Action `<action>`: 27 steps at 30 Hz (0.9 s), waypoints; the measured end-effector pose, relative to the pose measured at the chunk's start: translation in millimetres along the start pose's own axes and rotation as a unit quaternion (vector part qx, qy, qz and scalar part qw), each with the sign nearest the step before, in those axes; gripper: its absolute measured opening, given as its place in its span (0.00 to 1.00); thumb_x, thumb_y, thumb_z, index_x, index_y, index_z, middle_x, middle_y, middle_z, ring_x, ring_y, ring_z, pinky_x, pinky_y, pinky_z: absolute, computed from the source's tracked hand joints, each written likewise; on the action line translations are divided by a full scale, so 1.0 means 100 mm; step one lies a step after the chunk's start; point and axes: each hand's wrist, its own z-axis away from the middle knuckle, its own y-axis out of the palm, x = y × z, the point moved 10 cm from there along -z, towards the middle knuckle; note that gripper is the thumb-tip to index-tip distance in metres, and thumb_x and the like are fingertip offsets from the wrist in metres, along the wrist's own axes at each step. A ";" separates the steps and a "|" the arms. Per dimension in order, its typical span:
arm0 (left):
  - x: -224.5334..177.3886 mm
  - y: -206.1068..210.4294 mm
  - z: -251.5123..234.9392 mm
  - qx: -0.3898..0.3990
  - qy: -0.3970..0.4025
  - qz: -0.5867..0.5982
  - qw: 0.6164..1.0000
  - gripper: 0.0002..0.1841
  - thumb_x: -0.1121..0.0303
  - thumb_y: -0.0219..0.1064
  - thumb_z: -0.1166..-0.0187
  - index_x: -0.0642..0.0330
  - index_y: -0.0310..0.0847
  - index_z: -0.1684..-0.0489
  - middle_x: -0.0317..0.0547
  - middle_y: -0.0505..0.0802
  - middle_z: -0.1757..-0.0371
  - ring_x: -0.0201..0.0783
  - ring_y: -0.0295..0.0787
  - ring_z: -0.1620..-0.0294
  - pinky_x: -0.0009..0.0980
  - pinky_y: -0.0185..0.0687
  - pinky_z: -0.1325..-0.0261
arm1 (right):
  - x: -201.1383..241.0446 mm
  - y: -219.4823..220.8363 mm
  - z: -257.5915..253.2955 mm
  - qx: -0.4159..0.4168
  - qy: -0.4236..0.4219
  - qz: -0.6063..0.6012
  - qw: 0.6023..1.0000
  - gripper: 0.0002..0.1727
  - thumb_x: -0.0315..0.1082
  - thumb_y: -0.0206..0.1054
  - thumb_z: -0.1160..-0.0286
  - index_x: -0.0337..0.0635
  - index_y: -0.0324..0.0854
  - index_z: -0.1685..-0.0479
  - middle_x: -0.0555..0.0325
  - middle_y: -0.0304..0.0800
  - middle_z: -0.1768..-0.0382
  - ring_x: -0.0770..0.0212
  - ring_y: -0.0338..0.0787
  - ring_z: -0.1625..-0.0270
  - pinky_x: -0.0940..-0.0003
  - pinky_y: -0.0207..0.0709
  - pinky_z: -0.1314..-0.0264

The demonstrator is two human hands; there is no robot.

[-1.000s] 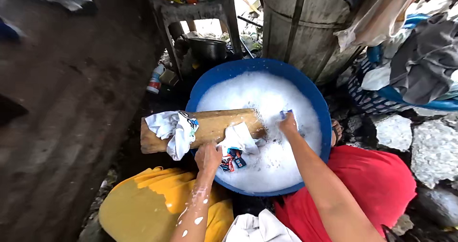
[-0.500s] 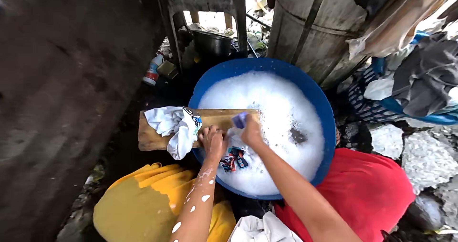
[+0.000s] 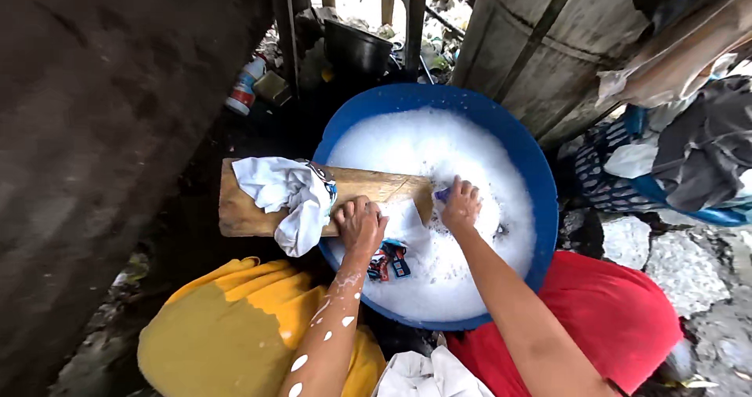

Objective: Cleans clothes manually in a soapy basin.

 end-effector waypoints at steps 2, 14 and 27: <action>-0.08 0.03 -0.04 0.022 -0.002 0.009 1.000 0.14 0.60 0.68 0.17 0.62 0.89 0.47 0.62 0.84 0.30 0.66 0.72 0.25 0.69 0.54 0.23 | 0.29 0.02 0.09 -0.011 -0.078 0.010 0.997 0.33 0.33 0.71 0.27 0.33 0.73 0.20 0.24 0.73 0.23 0.22 0.70 0.20 0.25 0.67 0.25; -0.59 -0.44 0.25 0.135 0.009 0.494 0.859 0.08 0.69 0.57 0.10 0.62 0.73 0.43 0.43 0.85 0.57 0.30 0.79 0.63 0.31 0.78 0.58 | 0.42 0.15 0.63 0.330 0.052 -0.535 0.776 0.23 0.48 0.52 0.07 0.37 0.77 0.33 0.53 0.88 0.51 0.62 0.88 0.50 0.60 0.83 0.42; -0.84 -0.28 0.32 0.070 -0.124 0.611 0.779 0.16 0.60 0.52 0.07 0.61 0.77 0.36 0.44 0.88 0.52 0.34 0.85 0.54 0.37 0.84 0.47 | 0.55 -0.90 0.94 0.066 -0.143 -0.443 0.883 0.09 0.28 0.64 0.19 0.28 0.82 0.53 0.46 0.88 0.64 0.57 0.88 0.61 0.57 0.84 0.53</action>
